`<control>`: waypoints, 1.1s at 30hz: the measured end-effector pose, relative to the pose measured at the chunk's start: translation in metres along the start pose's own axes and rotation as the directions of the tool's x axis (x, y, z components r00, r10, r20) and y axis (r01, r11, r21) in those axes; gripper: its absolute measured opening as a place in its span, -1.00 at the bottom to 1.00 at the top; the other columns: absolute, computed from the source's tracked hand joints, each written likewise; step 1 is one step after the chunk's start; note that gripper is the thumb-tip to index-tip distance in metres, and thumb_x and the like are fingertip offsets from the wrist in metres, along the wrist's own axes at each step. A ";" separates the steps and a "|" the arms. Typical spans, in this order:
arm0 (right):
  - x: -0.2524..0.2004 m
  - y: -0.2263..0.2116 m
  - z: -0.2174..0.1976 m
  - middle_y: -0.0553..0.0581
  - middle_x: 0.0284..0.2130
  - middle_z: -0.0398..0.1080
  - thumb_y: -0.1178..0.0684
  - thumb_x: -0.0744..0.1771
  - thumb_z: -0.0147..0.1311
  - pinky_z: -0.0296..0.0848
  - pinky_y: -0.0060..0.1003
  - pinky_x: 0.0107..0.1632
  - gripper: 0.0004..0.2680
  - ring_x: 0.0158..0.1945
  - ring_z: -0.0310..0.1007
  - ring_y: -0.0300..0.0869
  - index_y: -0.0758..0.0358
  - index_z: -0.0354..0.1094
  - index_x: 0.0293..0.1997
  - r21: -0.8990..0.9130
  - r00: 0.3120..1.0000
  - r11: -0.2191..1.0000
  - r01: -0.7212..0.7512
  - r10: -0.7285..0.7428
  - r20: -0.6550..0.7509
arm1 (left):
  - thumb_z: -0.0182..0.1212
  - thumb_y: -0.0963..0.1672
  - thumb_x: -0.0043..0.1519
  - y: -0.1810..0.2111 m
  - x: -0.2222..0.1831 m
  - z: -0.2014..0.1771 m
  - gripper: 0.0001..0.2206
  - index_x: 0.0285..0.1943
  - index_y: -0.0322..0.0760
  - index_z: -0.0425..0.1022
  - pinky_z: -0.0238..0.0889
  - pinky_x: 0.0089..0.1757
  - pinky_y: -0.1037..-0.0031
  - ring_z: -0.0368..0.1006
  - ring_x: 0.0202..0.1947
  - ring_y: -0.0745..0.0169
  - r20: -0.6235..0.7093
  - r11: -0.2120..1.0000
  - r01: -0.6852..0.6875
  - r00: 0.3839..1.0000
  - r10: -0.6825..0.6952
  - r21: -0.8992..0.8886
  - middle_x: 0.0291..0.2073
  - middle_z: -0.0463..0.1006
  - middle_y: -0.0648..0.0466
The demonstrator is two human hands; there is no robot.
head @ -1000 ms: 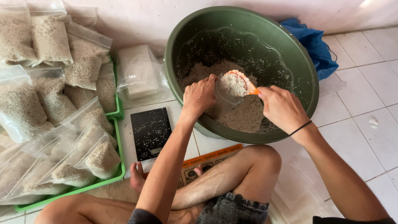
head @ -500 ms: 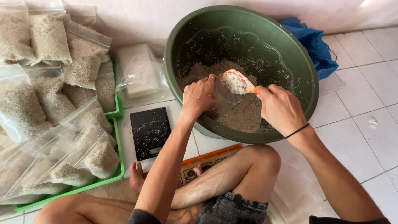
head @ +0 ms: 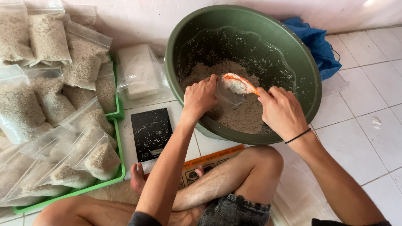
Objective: Manually filling plastic bags with granular food material, weighing them on a digital scale, and organizing them into a tray.
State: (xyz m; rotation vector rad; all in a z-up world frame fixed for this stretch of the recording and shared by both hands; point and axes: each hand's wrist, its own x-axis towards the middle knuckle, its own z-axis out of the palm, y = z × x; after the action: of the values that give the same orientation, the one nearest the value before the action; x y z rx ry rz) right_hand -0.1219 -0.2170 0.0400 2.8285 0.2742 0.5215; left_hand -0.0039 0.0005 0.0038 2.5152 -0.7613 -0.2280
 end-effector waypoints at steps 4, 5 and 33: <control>-0.004 0.001 0.003 0.03 -0.47 0.23 0.04 0.37 -0.06 0.40 -0.18 -0.24 -0.86 -0.30 0.39 -0.07 0.05 0.39 -0.03 -0.045 0.999 0.999 0.022 -0.023 -0.032 | 0.21 -0.19 0.10 -0.002 0.003 0.002 -0.56 0.18 -0.20 0.22 0.41 -0.15 -0.08 0.54 -0.17 -0.37 0.004 1.000 0.005 1.000 -0.005 0.006 0.00 0.54 -0.02; -0.006 0.001 0.005 0.03 -0.46 0.24 0.06 0.36 -0.04 0.39 -0.19 -0.24 -0.86 -0.30 0.39 -0.08 0.04 0.39 -0.02 -0.054 0.999 0.998 0.041 -0.043 -0.033 | 0.22 -0.20 0.08 -0.002 0.002 0.002 -0.54 0.18 -0.20 0.22 0.41 -0.15 -0.07 0.54 -0.17 -0.37 0.000 1.000 -0.001 1.000 0.001 0.013 0.01 0.54 -0.02; 0.098 0.080 0.169 0.28 -0.25 0.57 0.11 0.32 -0.05 0.58 -0.03 -0.14 -0.81 -0.13 0.59 0.15 0.22 0.57 -0.16 -0.157 0.772 0.986 -0.056 0.142 0.620 | 0.51 -0.09 -0.07 -0.002 0.000 -0.002 -0.38 0.15 -0.13 0.23 0.43 -0.10 0.01 0.53 -0.11 -0.24 0.047 1.000 -0.021 0.999 0.020 0.022 -0.05 0.52 0.08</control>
State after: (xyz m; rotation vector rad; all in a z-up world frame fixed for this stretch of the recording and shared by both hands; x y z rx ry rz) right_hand 0.0417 -0.3061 -0.0585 2.7024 -0.0459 -0.3995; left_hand -0.0022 0.0031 0.0047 2.5301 -0.8124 -0.2739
